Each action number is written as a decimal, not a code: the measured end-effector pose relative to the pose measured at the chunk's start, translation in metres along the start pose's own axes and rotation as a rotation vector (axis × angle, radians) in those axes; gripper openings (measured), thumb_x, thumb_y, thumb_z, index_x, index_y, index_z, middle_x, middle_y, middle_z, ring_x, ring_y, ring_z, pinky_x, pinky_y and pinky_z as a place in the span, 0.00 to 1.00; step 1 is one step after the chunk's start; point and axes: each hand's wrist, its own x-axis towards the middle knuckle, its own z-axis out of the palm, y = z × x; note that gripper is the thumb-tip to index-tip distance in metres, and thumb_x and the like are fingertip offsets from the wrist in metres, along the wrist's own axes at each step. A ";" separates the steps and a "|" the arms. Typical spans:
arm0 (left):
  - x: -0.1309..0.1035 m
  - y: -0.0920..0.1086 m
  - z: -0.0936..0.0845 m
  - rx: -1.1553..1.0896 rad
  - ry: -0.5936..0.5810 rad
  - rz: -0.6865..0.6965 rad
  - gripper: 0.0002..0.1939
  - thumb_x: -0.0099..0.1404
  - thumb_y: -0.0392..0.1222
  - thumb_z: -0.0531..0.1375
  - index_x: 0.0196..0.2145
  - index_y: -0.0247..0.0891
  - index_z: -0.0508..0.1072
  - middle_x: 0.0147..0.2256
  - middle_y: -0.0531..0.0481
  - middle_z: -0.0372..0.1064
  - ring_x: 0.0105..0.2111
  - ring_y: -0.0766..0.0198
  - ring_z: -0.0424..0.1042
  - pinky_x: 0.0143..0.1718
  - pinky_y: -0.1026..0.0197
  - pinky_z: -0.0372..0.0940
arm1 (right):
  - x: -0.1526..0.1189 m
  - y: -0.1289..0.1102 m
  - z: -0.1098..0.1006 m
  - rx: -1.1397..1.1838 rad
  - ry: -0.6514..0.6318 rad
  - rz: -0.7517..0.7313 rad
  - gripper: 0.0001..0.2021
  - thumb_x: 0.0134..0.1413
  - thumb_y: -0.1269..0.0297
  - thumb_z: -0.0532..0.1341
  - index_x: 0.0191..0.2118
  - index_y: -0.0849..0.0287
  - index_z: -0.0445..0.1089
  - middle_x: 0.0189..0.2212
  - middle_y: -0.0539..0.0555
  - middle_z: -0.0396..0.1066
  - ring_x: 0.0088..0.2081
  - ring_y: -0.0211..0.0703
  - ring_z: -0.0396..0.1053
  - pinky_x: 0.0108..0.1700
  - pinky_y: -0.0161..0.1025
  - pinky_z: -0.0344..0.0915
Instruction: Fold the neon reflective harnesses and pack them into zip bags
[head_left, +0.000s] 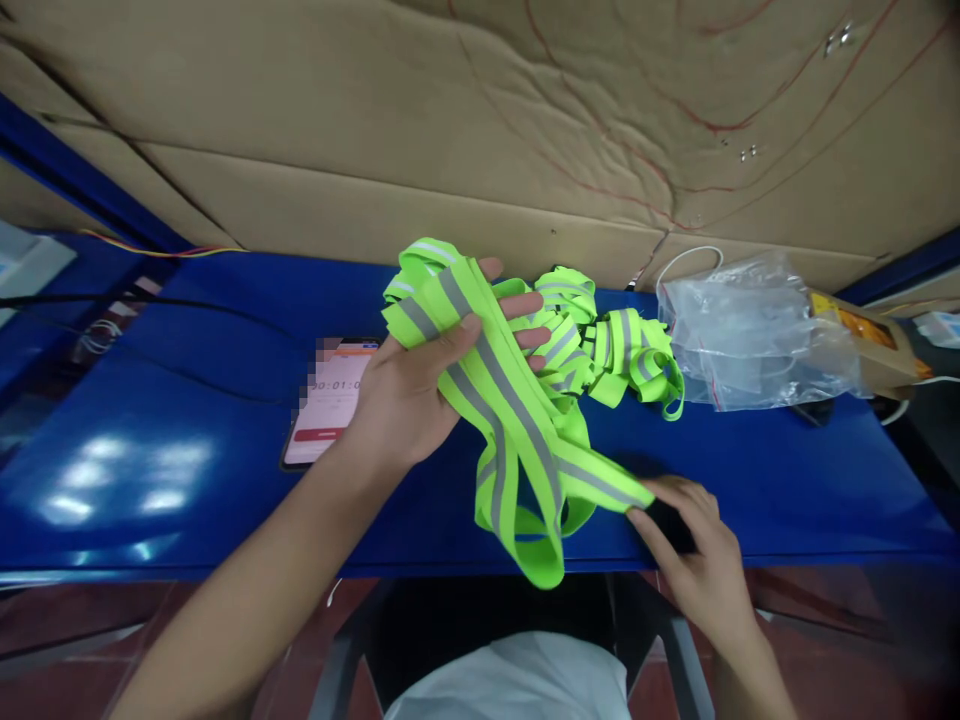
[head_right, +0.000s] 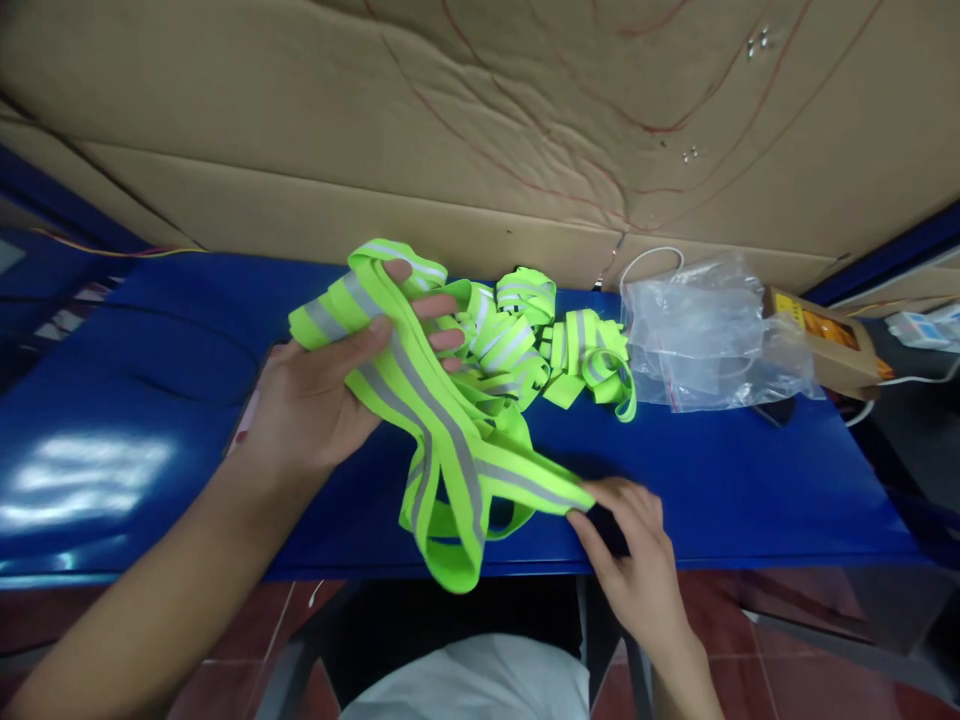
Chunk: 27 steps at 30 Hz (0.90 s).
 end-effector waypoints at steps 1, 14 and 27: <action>-0.001 -0.001 0.002 0.001 0.013 0.013 0.24 0.71 0.36 0.61 0.63 0.43 0.69 0.56 0.45 0.77 0.50 0.50 0.80 0.52 0.48 0.78 | 0.001 -0.006 0.004 -0.020 0.046 0.051 0.16 0.64 0.65 0.66 0.56 0.52 0.71 0.52 0.57 0.74 0.55 0.54 0.71 0.55 0.53 0.64; -0.013 0.004 0.009 -0.047 0.102 0.026 0.33 0.72 0.33 0.60 0.71 0.44 0.57 0.54 0.40 0.78 0.50 0.48 0.81 0.55 0.39 0.74 | 0.016 -0.039 0.027 -0.121 0.222 0.005 0.08 0.64 0.73 0.64 0.47 0.54 0.73 0.42 0.53 0.73 0.45 0.46 0.70 0.48 0.46 0.63; -0.026 0.016 0.017 -0.021 0.073 0.048 0.37 0.74 0.35 0.59 0.74 0.52 0.50 0.54 0.46 0.78 0.51 0.49 0.80 0.55 0.41 0.75 | 0.022 -0.100 0.064 0.194 -0.106 -0.077 0.14 0.67 0.66 0.63 0.55 0.51 0.67 0.43 0.52 0.75 0.44 0.47 0.72 0.47 0.46 0.68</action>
